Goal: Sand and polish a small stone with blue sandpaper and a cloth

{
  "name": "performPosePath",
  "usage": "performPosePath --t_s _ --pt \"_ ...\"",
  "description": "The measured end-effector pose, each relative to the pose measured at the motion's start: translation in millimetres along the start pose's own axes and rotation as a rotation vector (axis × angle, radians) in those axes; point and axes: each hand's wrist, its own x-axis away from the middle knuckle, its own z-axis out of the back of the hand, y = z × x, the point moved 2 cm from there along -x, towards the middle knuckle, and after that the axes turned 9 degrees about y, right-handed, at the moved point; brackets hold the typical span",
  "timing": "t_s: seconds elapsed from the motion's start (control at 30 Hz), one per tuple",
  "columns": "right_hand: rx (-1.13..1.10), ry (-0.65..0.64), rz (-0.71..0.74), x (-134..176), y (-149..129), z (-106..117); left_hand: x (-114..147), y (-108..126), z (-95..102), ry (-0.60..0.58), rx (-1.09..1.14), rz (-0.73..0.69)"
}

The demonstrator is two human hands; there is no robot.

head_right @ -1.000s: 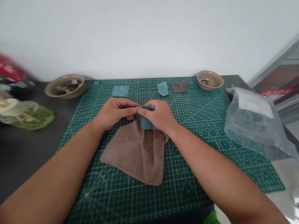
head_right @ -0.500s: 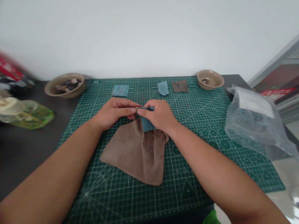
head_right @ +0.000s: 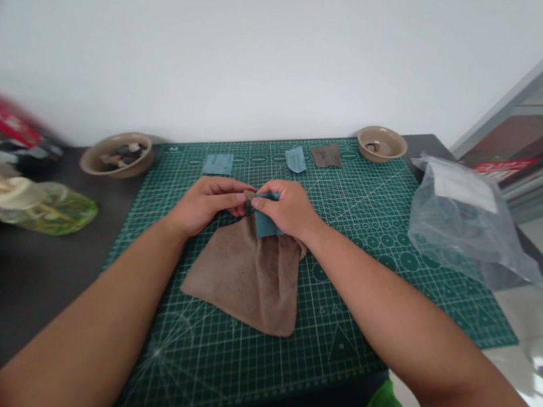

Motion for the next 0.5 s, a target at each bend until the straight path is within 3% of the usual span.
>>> performPosePath --t_s 0.5 --pt "0.122 0.022 0.027 1.5 -8.0 1.3 -0.6 -2.5 -1.6 0.023 0.015 -0.010"
